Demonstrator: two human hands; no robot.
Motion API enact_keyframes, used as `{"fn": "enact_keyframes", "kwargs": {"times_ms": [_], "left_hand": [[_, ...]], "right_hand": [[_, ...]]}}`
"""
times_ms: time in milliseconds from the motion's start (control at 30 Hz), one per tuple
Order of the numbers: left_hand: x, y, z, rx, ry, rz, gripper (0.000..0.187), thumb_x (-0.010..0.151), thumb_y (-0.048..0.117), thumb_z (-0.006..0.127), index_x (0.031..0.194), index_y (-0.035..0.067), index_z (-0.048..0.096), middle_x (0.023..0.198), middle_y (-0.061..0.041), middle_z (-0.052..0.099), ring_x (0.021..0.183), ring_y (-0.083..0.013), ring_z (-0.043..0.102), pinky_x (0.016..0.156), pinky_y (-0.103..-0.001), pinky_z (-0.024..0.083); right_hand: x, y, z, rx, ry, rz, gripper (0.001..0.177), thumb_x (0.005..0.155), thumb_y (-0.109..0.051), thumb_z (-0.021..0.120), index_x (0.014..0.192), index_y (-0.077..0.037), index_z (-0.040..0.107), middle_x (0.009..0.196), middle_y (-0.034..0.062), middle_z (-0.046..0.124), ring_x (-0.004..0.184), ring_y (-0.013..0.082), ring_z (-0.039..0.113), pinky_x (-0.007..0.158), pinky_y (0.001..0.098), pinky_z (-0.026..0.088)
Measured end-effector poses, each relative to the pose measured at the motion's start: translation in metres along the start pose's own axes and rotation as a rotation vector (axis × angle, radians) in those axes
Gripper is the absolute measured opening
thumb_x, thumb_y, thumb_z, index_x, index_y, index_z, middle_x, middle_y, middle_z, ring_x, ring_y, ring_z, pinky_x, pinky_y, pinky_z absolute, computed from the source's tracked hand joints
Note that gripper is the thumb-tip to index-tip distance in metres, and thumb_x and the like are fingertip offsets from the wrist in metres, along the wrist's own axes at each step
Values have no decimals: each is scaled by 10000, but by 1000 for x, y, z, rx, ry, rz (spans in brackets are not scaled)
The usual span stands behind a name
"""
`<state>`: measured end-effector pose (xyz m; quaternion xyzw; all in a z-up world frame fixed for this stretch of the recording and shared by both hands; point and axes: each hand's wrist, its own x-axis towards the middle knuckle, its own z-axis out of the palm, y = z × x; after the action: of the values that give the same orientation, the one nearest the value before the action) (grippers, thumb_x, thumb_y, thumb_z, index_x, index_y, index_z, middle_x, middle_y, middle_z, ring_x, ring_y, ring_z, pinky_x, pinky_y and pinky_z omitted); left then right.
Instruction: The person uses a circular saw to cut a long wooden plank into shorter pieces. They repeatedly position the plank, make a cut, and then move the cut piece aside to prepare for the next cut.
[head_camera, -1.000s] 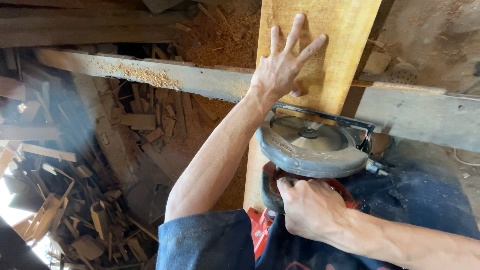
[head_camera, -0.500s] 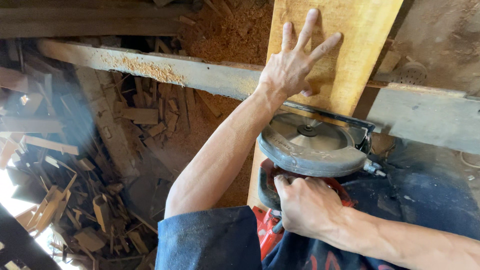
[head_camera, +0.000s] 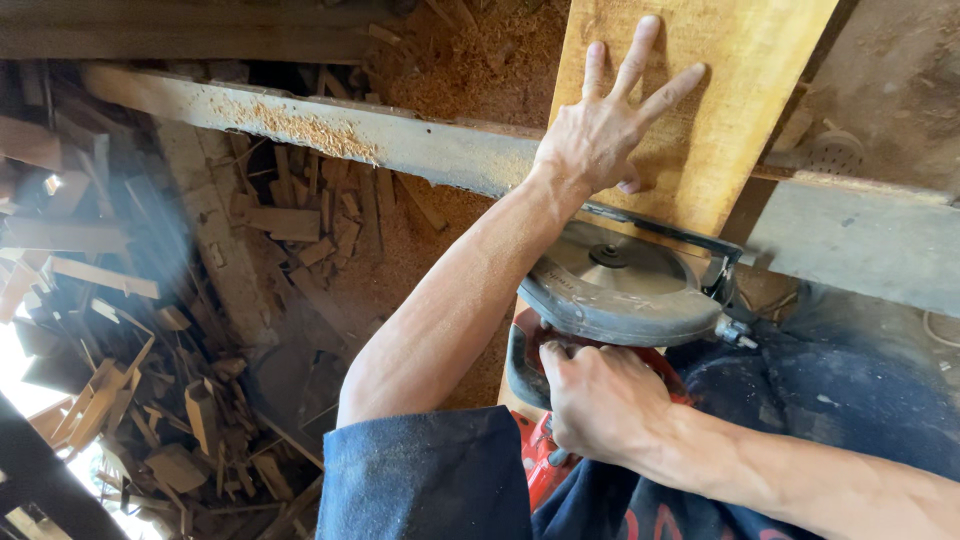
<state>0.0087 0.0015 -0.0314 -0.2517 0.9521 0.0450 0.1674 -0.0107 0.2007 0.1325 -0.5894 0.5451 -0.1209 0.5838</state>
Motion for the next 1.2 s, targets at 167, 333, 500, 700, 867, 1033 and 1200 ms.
{"fn": "enact_keyframes", "kwargs": {"times_ms": [167,333,500,700,867,1033,1200], "left_hand": [[-2,-3,-1,-35,87,27,1548,396,451,998,1550,479,-34,1654,-243,-41,1406,-640,347,995,-530,571],[0,-2,-8,-46,2,18,1507,430,449,1002,1537,463,-21,1649,-265,-19,1413,-637,326,996,-520,550],[0,-3,-9,-39,19,30,1517,421,492,993,1533,450,-38,1636,-293,-11,1395,-640,328,1021,-522,537],[-1,-3,-8,-32,12,19,1520,419,522,985,1524,445,-56,1627,-316,-5,1414,-623,324,1034,-520,521],[-2,-4,-5,-56,-18,5,1520,432,516,987,1527,431,-64,1628,-356,15,1431,-607,329,1043,-496,517],[-2,-5,-1,-64,89,13,1580,359,556,976,1520,409,-86,1579,-423,63,1403,-611,352,1086,-500,484],[-1,-4,1,-76,86,-3,1586,355,542,983,1507,414,-100,1581,-423,66,1411,-603,345,1060,-496,495]], "right_hand": [[5,-3,-1,10,-64,33,414,702,-94,683,1097,-6,595,745,274,693,747,457,714,702,554,580],[7,-6,-2,-4,-41,11,349,693,-102,695,1017,-3,613,742,263,696,740,453,715,692,556,579],[11,-8,-2,26,-83,36,324,770,-164,689,1038,2,615,737,265,696,727,435,725,687,545,583],[17,-9,1,17,-45,-9,259,773,-123,653,997,5,621,715,266,688,692,441,713,656,550,576],[22,-9,7,9,-52,-14,286,761,-128,657,1000,16,594,716,264,685,692,448,708,653,556,574],[25,-11,8,20,-40,-3,285,742,-96,645,1004,7,599,723,264,691,703,444,710,666,554,571],[29,-15,4,16,-65,-6,302,795,-183,674,1022,-2,595,743,256,692,720,435,719,669,535,585]]}}
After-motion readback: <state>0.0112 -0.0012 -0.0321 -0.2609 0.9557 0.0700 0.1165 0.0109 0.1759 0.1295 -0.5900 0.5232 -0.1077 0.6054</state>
